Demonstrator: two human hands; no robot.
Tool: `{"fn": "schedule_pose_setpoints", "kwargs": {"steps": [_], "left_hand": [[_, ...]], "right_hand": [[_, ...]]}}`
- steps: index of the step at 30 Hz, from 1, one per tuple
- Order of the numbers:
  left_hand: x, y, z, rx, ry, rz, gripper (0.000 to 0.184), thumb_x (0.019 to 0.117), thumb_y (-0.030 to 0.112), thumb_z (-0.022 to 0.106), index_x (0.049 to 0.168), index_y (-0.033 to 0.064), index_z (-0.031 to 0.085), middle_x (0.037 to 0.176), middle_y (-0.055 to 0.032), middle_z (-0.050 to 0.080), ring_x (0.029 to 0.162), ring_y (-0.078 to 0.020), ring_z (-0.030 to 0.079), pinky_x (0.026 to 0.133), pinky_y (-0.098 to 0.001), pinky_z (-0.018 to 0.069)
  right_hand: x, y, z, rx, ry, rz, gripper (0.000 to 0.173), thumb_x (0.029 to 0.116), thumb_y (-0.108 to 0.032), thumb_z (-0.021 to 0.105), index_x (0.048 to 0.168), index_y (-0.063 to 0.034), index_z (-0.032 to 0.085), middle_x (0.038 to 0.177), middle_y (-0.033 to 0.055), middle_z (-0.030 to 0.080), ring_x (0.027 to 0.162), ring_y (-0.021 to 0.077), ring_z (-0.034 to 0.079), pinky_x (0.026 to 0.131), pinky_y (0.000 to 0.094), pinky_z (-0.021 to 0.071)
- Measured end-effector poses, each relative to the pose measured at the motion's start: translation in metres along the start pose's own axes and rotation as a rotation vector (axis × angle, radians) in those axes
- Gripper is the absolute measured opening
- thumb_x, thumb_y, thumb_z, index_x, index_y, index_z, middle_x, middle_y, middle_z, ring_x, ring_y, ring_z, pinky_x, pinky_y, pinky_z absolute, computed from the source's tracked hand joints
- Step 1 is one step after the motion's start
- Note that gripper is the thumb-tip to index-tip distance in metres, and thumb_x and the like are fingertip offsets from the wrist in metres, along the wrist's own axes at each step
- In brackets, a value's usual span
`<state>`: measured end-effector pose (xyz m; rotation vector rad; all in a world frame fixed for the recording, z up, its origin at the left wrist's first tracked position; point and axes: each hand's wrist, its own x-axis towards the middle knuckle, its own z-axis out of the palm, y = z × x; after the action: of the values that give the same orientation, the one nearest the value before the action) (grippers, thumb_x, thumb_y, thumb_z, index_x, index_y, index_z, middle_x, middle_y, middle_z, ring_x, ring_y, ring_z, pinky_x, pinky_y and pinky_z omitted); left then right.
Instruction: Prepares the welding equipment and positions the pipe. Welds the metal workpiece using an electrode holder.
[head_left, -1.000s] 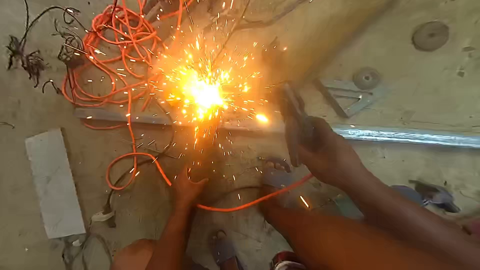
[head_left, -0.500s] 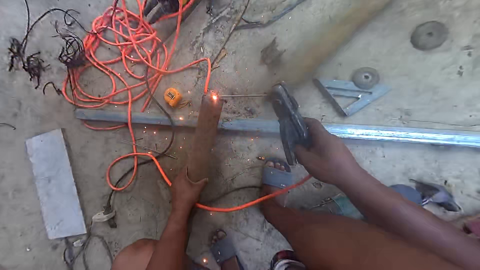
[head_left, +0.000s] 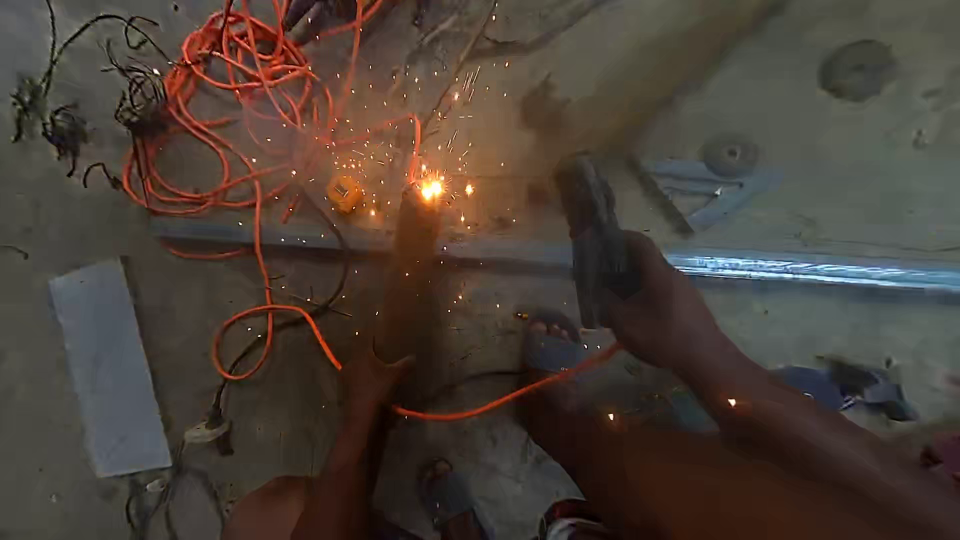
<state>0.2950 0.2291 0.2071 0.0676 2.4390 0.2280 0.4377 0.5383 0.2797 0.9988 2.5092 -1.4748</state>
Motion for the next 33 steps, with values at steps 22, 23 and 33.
{"fn": "schedule_pose_setpoints", "kwargs": {"steps": [22, 23, 33], "left_hand": [[0.004, -0.004, 0.003, -0.007, 0.023, 0.023, 0.086, 0.0755, 0.044, 0.089, 0.147, 0.0104, 0.055, 0.124, -0.0142, 0.071, 0.116, -0.0313, 0.068, 0.101, -0.0590, 0.0517], [0.004, -0.004, 0.004, -0.005, 0.023, 0.022, 0.087, 0.0754, 0.045, 0.089, 0.147, 0.0106, 0.055, 0.124, -0.0139, 0.071, 0.116, -0.0311, 0.068, 0.102, -0.0590, 0.0516], [0.000, -0.004, 0.004, -0.061, 0.046, 0.032, 0.090, 0.0751, 0.040, 0.092, 0.147, 0.0045, 0.053, 0.126, -0.0204, 0.069, 0.117, -0.0353, 0.067, 0.103, -0.0583, 0.0514]], "right_hand": [[0.004, 0.012, 0.012, -0.090, -0.039, -0.064, 0.053, 0.0901, -0.019, 0.063, 0.142, -0.0140, 0.049, 0.078, 0.0017, 0.064, 0.062, 0.0133, 0.062, 0.057, 0.0402, 0.0543], [0.004, 0.012, 0.012, -0.109, -0.033, -0.079, 0.055, 0.0899, -0.019, 0.063, 0.143, -0.0131, 0.049, 0.079, 0.0022, 0.064, 0.063, 0.0138, 0.062, 0.057, 0.0408, 0.0534], [0.001, 0.007, 0.008, -0.164, -0.086, -0.030, 0.063, 0.0893, -0.010, 0.069, 0.147, -0.0141, 0.045, 0.087, 0.0097, 0.068, 0.072, 0.0250, 0.068, 0.065, 0.0514, 0.0579]]}}
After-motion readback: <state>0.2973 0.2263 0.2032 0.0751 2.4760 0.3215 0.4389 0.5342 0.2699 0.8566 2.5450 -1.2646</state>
